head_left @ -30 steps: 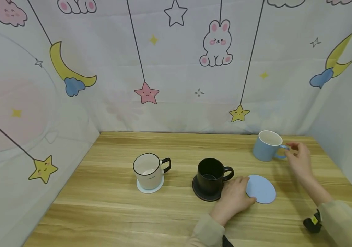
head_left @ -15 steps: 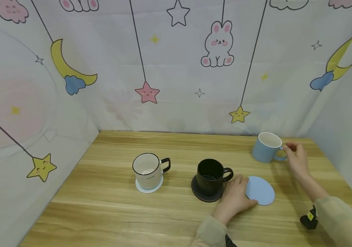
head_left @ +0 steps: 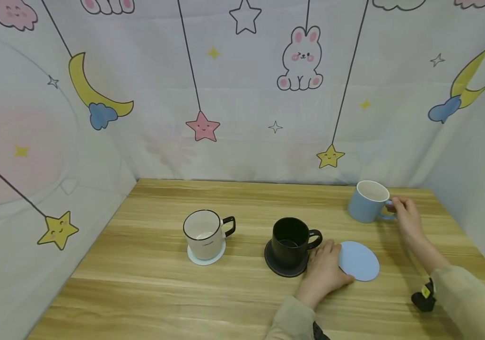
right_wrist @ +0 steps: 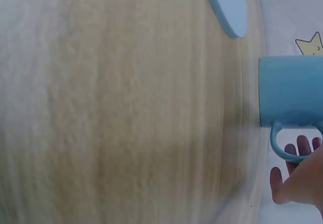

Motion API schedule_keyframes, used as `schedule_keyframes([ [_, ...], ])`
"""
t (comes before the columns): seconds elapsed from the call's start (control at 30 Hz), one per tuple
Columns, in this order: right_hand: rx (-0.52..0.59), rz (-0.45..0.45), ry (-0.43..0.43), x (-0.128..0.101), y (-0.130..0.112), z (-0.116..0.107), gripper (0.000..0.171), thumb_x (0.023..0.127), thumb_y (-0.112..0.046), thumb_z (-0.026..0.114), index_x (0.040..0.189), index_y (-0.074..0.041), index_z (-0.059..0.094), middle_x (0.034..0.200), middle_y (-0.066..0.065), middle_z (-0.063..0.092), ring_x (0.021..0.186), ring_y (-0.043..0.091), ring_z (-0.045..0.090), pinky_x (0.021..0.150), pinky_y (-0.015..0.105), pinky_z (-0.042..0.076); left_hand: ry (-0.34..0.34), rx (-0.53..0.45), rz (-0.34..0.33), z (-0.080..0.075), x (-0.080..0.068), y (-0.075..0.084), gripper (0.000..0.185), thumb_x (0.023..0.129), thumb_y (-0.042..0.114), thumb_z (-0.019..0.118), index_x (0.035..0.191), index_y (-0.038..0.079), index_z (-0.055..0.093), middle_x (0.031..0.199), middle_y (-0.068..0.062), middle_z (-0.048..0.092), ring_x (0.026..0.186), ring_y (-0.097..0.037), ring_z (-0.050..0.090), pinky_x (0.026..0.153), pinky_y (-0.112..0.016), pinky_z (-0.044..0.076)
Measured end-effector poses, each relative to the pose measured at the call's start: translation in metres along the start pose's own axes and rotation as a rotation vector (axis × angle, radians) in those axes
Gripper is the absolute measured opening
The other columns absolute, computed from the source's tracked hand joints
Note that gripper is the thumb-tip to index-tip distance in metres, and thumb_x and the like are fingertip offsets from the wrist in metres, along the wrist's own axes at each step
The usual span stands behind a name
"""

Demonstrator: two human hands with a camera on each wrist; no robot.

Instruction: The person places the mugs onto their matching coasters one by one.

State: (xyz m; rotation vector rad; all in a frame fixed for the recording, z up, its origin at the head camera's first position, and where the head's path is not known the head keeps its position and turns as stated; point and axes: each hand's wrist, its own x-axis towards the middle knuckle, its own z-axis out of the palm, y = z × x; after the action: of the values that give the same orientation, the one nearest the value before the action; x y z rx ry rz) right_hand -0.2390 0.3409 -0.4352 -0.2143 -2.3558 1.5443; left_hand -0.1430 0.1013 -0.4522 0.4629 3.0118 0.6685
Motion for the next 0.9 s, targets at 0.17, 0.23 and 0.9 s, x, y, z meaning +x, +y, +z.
schedule_keyframes([
  [0.17,0.021,0.013,-0.046,0.002,0.003,-0.001,0.019,0.103,-0.033,0.037,0.095,-0.026,0.052,0.072,-0.034,0.056,0.075,-0.014,0.053,0.071,0.013,0.04,0.018,0.016,0.009,-0.001,0.0,-0.001,0.071,0.07,0.049,0.081,0.132,0.025,0.055,0.141,0.009,0.05,0.132,-0.008,0.046,0.109,-0.031,0.036],
  [0.23,0.037,0.021,-0.05,0.002,0.004,-0.001,0.019,0.103,-0.032,0.037,0.093,-0.029,0.053,0.071,-0.033,0.057,0.074,-0.014,0.054,0.071,0.013,0.041,0.024,0.021,0.011,-0.001,0.0,-0.001,0.071,0.07,0.049,0.081,0.131,0.025,0.056,0.141,0.009,0.051,0.132,-0.008,0.046,0.108,-0.03,0.036],
  [0.9,0.813,0.148,-0.251,0.015,0.018,-0.003,0.043,0.1,-0.004,0.043,0.064,-0.008,0.066,0.063,-0.002,0.064,0.064,0.01,0.066,0.068,0.019,0.053,0.033,0.04,0.013,0.001,-0.001,-0.003,0.068,0.07,0.052,0.08,0.129,0.029,0.056,0.138,0.012,0.05,0.13,-0.007,0.046,0.104,-0.029,0.038],
])
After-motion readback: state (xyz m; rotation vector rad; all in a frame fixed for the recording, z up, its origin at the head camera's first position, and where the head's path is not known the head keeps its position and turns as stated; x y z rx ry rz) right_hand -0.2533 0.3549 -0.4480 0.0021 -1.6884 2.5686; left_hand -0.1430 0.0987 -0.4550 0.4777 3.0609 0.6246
